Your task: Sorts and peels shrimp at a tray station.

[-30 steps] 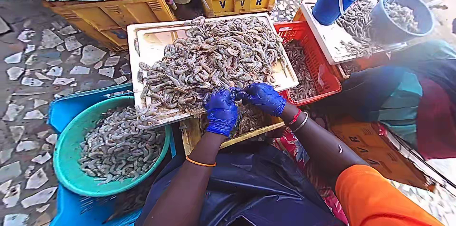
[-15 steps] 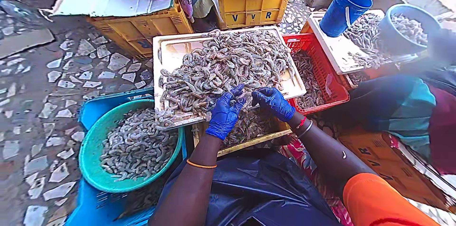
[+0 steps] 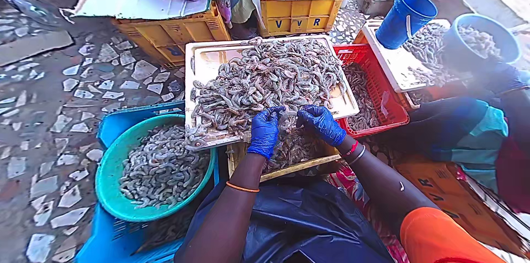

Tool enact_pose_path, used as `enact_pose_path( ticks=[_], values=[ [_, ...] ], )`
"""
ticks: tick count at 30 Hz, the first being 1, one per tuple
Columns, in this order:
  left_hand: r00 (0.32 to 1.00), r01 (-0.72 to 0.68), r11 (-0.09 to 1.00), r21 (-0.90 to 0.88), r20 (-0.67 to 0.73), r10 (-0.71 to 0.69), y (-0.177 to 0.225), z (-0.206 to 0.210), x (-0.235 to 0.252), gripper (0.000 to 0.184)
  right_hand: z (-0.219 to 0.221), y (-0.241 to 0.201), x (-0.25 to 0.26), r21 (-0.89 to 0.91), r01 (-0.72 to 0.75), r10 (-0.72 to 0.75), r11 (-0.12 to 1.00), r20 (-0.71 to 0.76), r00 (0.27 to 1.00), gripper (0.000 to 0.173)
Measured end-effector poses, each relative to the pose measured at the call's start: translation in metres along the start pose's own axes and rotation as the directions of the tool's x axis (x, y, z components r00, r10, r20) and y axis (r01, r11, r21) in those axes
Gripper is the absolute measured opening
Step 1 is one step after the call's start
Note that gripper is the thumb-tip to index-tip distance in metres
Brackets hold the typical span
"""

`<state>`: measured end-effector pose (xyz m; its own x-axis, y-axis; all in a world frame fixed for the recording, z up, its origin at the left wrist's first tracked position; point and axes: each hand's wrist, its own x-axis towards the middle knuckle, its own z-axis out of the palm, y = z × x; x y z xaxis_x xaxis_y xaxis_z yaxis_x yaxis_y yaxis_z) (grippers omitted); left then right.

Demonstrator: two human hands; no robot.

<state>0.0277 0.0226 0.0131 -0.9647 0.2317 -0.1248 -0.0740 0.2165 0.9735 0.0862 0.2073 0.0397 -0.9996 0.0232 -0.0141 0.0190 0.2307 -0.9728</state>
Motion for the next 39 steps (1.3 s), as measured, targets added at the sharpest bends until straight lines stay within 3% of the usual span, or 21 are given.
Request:
enact_pose_path(
  ticks=[3, 5, 7, 9, 11, 16, 17, 18, 19, 20, 21, 22, 26, 28, 32, 35, 37, 39],
  values=[
    [1.0, 0.021, 0.999, 0.032, -0.023, -0.02, -0.003, -0.007, 0.005, 0.024, -0.007, 0.0, 0.003, 0.063, -0.016, 0.016, 0.998, -0.009, 1.0, 0.033],
    [0.99, -0.111, 0.987, 0.119, 0.094, 0.101, -0.001, -0.013, 0.002, 0.027, -0.011, 0.002, 0.005, 0.061, -0.018, 0.018, 0.998, -0.003, 1.0, 0.033],
    [0.937, -0.295, 0.931, 0.215, 0.257, 0.238, 0.0, -0.011, 0.0, 0.045, -0.011, 0.001, 0.005, 0.045, 0.003, -0.003, 0.999, 0.01, 1.0, 0.033],
    [0.918, -0.364, 0.891, 0.271, 0.266, 0.294, 0.001, 0.001, -0.005, 0.036, -0.008, -0.002, 0.004, -0.012, -0.005, 0.005, 1.0, 0.029, 1.0, 0.031],
    [0.931, -0.348, 0.848, 0.4, 0.251, 0.264, 0.004, 0.01, -0.009, 0.025, -0.002, -0.005, 0.0, -0.021, -0.048, 0.049, 0.999, 0.02, 0.999, 0.029],
    [0.964, -0.266, 0.77, 0.581, 0.16, 0.212, 0.006, 0.009, -0.003, 0.025, 0.0, -0.011, -0.008, 0.417, -0.015, 0.041, 0.909, -0.054, 0.998, 0.033],
    [0.972, -0.235, 0.802, 0.549, 0.145, 0.185, 0.004, 0.006, 0.0, 0.025, -0.006, -0.015, -0.01, 0.426, -0.006, 0.027, 0.905, -0.045, 0.999, 0.032],
    [0.978, -0.204, 0.853, 0.48, 0.14, 0.154, 0.002, 0.002, 0.002, 0.025, -0.013, -0.018, -0.011, 0.319, -0.018, 0.026, 0.947, -0.022, 0.999, 0.033],
    [0.981, -0.176, 0.915, 0.363, 0.138, 0.135, 0.001, -0.001, 0.003, 0.024, -0.02, -0.019, -0.01, 0.083, -0.043, 0.041, 0.996, 0.027, 0.999, 0.033],
    [0.985, -0.137, 0.968, 0.209, 0.132, 0.111, 0.001, -0.002, 0.002, 0.022, -0.027, -0.016, -0.008, -0.226, -0.068, 0.091, 0.972, 0.094, 0.991, 0.032],
    [0.988, -0.085, 0.995, 0.045, 0.132, 0.079, 0.005, -0.001, -0.001, 0.021, -0.029, -0.012, -0.004, -0.471, -0.07, 0.148, 0.879, 0.129, 0.981, 0.034],
    [0.988, -0.021, 0.995, -0.1, 0.149, 0.036, 0.009, 0.0, -0.004, 0.024, -0.028, -0.005, -0.001, -0.557, -0.062, 0.16, 0.828, 0.129, 0.979, 0.039],
    [0.965, 0.095, 0.899, -0.427, 0.26, 0.022, 0.009, 0.01, -0.008, 0.03, -0.007, -0.006, 0.001, -0.395, 0.039, -0.01, 0.918, 0.076, 0.997, 0.033],
    [0.962, 0.113, 0.861, -0.496, 0.27, 0.03, 0.009, 0.016, -0.009, 0.032, 0.006, -0.01, 0.001, -0.274, -0.032, 0.038, 0.961, 0.016, 0.999, 0.029],
    [0.951, -0.019, 0.864, -0.503, 0.258, 0.171, -0.001, 0.015, -0.008, 0.034, 0.022, -0.013, -0.001, -0.129, -0.192, 0.182, 0.973, -0.087, 0.979, 0.026],
    [0.898, -0.115, 0.895, -0.432, 0.34, 0.28, 0.003, 0.002, -0.007, 0.036, 0.023, -0.013, -0.005, 0.139, -0.169, 0.178, 0.976, -0.054, 0.983, 0.02],
    [0.873, -0.095, 0.873, -0.478, 0.382, 0.304, 0.004, -0.004, -0.006, 0.042, 0.023, -0.013, -0.005, 0.281, -0.15, 0.159, 0.948, -0.009, 0.987, 0.021],
    [0.871, -0.02, 0.808, -0.588, 0.387, 0.303, 0.004, -0.007, -0.005, 0.034, 0.023, -0.013, -0.003, 0.321, -0.153, 0.153, 0.935, 0.025, 0.988, 0.023]
  ],
)
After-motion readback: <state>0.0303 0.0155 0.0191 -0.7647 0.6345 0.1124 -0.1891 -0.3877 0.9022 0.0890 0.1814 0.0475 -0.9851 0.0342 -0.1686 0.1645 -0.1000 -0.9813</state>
